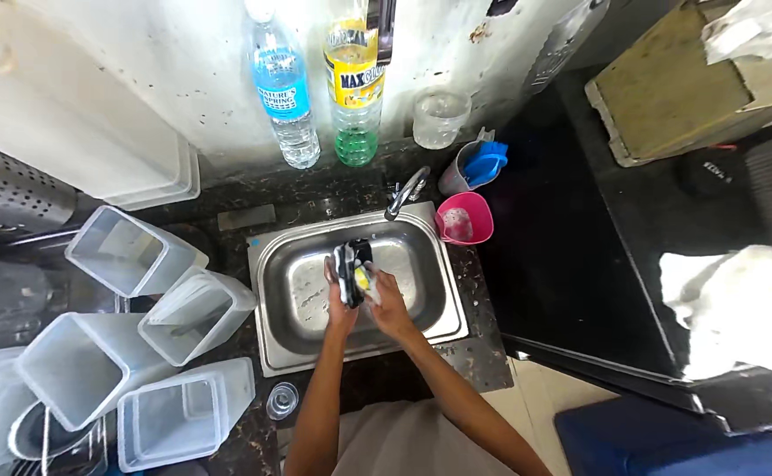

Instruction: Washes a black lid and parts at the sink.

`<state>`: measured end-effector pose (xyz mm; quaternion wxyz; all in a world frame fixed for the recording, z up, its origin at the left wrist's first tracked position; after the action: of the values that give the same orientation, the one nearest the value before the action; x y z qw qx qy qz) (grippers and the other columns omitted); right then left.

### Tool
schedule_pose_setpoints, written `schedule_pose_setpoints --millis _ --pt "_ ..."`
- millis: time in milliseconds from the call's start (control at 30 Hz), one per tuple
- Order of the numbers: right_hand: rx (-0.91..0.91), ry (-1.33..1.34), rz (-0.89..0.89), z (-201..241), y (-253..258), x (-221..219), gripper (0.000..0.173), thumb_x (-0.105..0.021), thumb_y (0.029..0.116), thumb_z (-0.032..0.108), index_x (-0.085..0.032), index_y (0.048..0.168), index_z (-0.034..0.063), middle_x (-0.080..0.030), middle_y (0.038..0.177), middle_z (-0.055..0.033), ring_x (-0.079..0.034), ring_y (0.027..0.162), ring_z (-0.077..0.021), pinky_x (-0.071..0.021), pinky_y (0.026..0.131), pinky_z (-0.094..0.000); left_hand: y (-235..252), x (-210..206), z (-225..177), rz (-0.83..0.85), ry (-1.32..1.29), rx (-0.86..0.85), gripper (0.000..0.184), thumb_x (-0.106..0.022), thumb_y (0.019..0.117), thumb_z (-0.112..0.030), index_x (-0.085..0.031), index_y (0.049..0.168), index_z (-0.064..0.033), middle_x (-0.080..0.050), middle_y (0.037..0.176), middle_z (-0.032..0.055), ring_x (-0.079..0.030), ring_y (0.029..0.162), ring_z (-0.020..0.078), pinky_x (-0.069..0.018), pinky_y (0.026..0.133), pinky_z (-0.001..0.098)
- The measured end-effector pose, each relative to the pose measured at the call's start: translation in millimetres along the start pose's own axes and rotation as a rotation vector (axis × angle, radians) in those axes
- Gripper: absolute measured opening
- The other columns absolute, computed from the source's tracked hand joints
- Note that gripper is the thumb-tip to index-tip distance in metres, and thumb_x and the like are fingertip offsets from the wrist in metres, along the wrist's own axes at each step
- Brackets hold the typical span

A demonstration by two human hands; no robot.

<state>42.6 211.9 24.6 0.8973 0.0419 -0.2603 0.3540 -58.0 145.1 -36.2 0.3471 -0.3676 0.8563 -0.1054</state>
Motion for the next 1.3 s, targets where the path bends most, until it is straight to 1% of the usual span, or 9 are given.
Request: schedule_pose_setpoints --millis 67,167,300,500,600,767,1033,1133,1300 --pt "0.106 -0.206 0.11 26 1 2 0.04 -0.065 0.0913 0.016 -0.069 0.129 0.0035 -0.061 0.144 -0.0138 -0.049 0.138 -0.0393 -0.041 0.111 -0.0584 -1 4 -4 -0.015 -0.227 0.094 0.054 -0.017 0.1003 -0.047 -0.058 0.112 -0.013 -0.071 0.093 0.0068 -0.07 0.085 0.0184 -0.0593 0.072 0.0401" --pt "0.324 -0.273 0.185 53 -7 6 0.037 -0.064 0.0917 0.015 -0.072 0.128 0.0138 -0.065 0.141 -0.002 -0.054 0.135 -0.0326 -0.0453 0.105 -0.0573 -7 13 -11 0.079 -0.409 0.152 0.084 -0.039 0.0827 -0.087 -0.067 0.113 -0.0137 -0.075 0.098 0.0102 -0.073 0.09 0.0239 -0.0613 0.076 0.0454" --pt "0.426 -0.018 -0.074 55 -13 56 0.044 -0.052 0.0967 0.027 -0.068 0.134 0.0072 -0.063 0.142 -0.0122 -0.051 0.138 -0.0384 -0.0392 0.112 -0.0614 -20 11 -25 0.185 -0.368 0.132 0.06 -0.088 0.0596 -0.04 -0.072 0.108 -0.0092 -0.077 0.098 0.0108 -0.075 0.088 0.0227 -0.063 0.075 0.0411" --pt "0.238 -0.194 -0.077 54 16 51 0.051 -0.059 0.0955 0.034 -0.062 0.143 0.0145 -0.056 0.15 -0.0153 -0.046 0.141 -0.0429 -0.038 0.111 -0.0671 -53 -28 -9 0.142 0.152 0.18 0.095 -0.07 0.0747 -0.004 -0.018 0.155 -0.0043 -0.064 0.124 0.0121 -0.069 0.104 0.0186 -0.0604 0.088 0.0406" --pt "0.346 -0.312 0.014 85 3 34 0.041 -0.066 0.0949 0.045 -0.07 0.134 0.0312 -0.061 0.146 -0.0061 -0.051 0.14 -0.0347 -0.0397 0.109 -0.0655 -63 -30 -5 0.102 0.226 0.086 0.072 -0.065 0.0826 0.004 -0.03 0.146 0.001 -0.065 0.115 0.0078 -0.068 0.098 0.0118 -0.0596 0.087 0.0354" --pt "0.278 -0.145 -0.098 12 26 67 0.034 -0.063 0.0962 0.024 -0.074 0.123 0.0064 -0.066 0.138 -0.014 -0.053 0.137 -0.0363 -0.038 0.117 -0.0566 -70 -34 -13 0.126 0.208 0.002 0.091 -0.068 0.0755 0.003 -0.02 0.153 0.0024 -0.062 0.13 0.0158 -0.066 0.113 0.0203 -0.0585 0.095 0.0402" --pt "0.251 0.047 -0.016 21 24 58 0.034 -0.067 0.0942 0.016 -0.073 0.126 0.0067 -0.066 0.137 -0.0124 -0.059 0.132 -0.0268 -0.0476 0.113 -0.0495 -68 -28 -19 0.05 0.069 0.23 0.069 -0.064 0.0839 0.0 -0.033 0.146 -0.0029 -0.068 0.111 0.0151 -0.071 0.094 0.0231 -0.0625 0.08 0.042" --pt "0.135 0.298 -0.027 -19 15 53 0.039 -0.059 0.0967 0.008 -0.065 0.135 0.0 -0.059 0.145 -0.016 -0.055 0.136 -0.0242 -0.0463 0.115 -0.0425 -63 -19 -16 -0.017 -0.161 0.28 0.038 -0.031 0.1104 -0.03 -0.05 0.133 -0.0064 -0.074 0.104 0.0147 -0.074 0.091 0.0253 -0.0631 0.076 0.0432" --pt "0.164 0.166 -0.202 -16 -30 34 0.039 -0.056 0.0966 0.014 -0.067 0.13 -0.003 -0.057 0.145 -0.0242 -0.049 0.141 -0.0383 -0.037 0.121 -0.0532 -26 0 -9 -0.08 -0.41 0.172 0.072 -0.019 0.1031 -0.068 -0.055 0.134 -0.0132 -0.07 0.114 0.0119 -0.069 0.104 0.025 -0.0591 0.087 0.0479"
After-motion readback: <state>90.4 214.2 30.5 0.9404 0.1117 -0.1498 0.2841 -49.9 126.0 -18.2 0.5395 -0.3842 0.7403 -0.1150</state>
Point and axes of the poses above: each hand's wrist, its own y-axis towards the middle knuckle, its own x-axis out of the back of the hand, z = x × y, the point moved 10 cm from there along y, towards the middle knuckle
